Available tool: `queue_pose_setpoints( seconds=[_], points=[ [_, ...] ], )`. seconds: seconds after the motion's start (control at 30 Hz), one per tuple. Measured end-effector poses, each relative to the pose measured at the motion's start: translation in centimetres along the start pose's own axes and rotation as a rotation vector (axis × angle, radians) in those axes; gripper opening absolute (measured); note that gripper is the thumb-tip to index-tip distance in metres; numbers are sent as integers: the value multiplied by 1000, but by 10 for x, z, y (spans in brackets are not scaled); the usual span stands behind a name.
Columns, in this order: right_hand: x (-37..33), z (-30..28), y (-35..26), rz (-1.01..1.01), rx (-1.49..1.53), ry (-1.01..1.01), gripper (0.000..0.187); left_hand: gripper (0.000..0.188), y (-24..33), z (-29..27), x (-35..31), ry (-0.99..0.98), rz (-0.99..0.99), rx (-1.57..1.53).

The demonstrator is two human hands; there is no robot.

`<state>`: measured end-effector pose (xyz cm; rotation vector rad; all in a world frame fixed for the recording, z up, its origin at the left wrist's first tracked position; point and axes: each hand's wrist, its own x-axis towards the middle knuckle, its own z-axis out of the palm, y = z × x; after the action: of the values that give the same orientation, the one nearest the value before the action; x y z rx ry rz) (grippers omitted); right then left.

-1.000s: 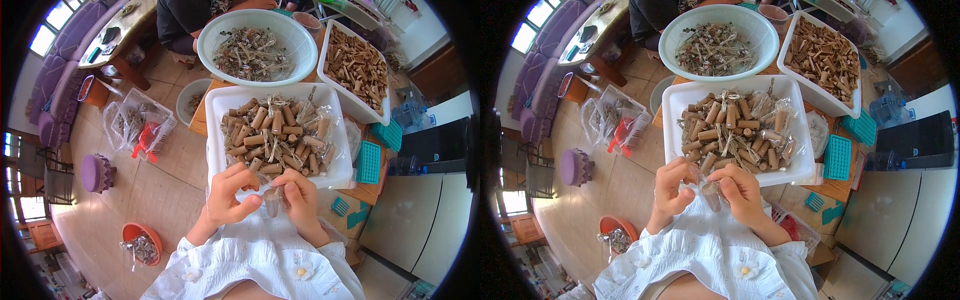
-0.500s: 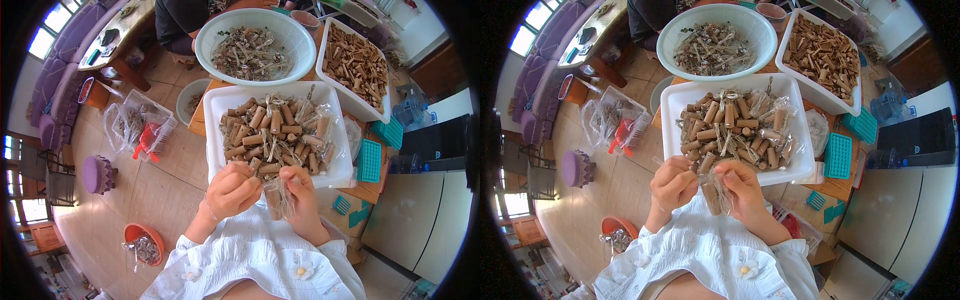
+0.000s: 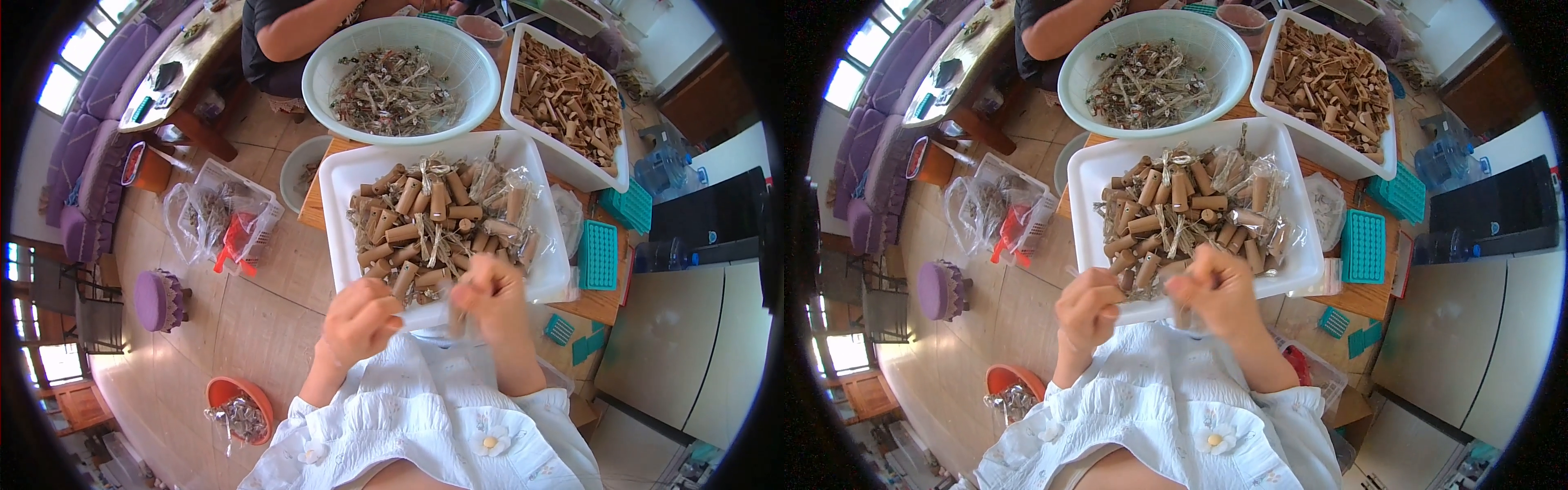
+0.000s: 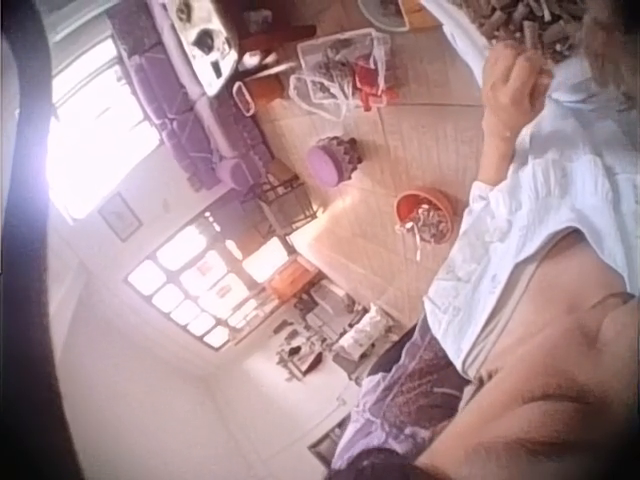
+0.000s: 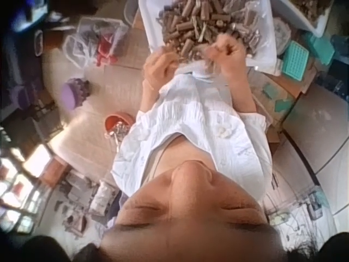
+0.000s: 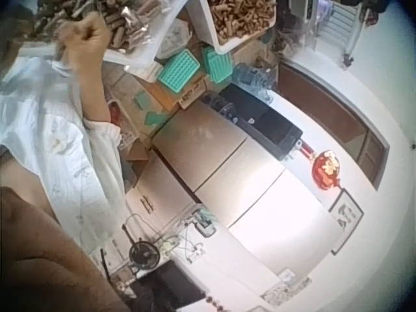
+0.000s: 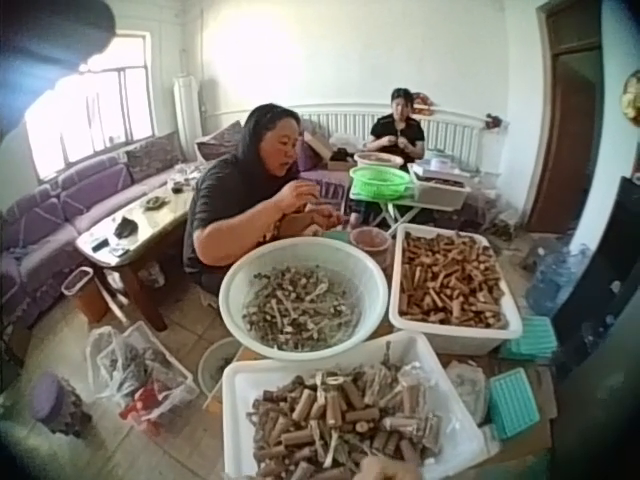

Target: The person packages small wooden cylindrical components into small plastic zip bags by hand.

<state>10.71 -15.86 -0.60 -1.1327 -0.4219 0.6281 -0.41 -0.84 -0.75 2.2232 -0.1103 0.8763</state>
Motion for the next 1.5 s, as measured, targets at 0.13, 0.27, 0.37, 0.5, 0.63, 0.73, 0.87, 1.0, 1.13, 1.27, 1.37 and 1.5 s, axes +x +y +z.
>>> queue_pose_setpoints(
  seconds=[0.13,0.27,0.37,0.5,0.63,0.73,0.87,1.0,1.13,1.27,1.37,1.5],
  points=[
    [28,-52,-1,-265,-177,423,19,21,-13,-13,-17,172,-161,-151],
    [37,-79,-18,-272,-671,494,33,21,-17,-23,-28,280,-395,-188],
    [16,-94,-23,-349,-1281,615,46,21,-20,-24,-35,312,-454,-208],
    [-33,-161,-9,-290,-1186,717,44,26,-22,-24,-38,339,-471,-205],
    [-70,-165,29,-75,-1492,512,36,29,-28,-20,-38,385,-469,-267],
    [-81,-138,34,26,-1932,323,32,29,-29,-17,-38,367,-476,-257],
    [-87,-153,42,88,-1894,319,35,29,-30,-13,-38,351,-480,-292],
    [-83,-172,44,137,-1300,509,37,29,-28,-13,-38,354,-472,-286],
    [-75,-195,41,-93,31,781,40,31,-29,-14,-39,392,-519,-333],
    [-67,-183,16,-150,371,848,40,32,-30,-13,-38,399,-512,-337],
    [-63,-166,3,-245,397,834,38,34,-22,-14,-35,351,-509,-407],
    [-67,-108,-3,-484,-313,188,30,62,13,2,-24,3,-643,-598]
  ],
)
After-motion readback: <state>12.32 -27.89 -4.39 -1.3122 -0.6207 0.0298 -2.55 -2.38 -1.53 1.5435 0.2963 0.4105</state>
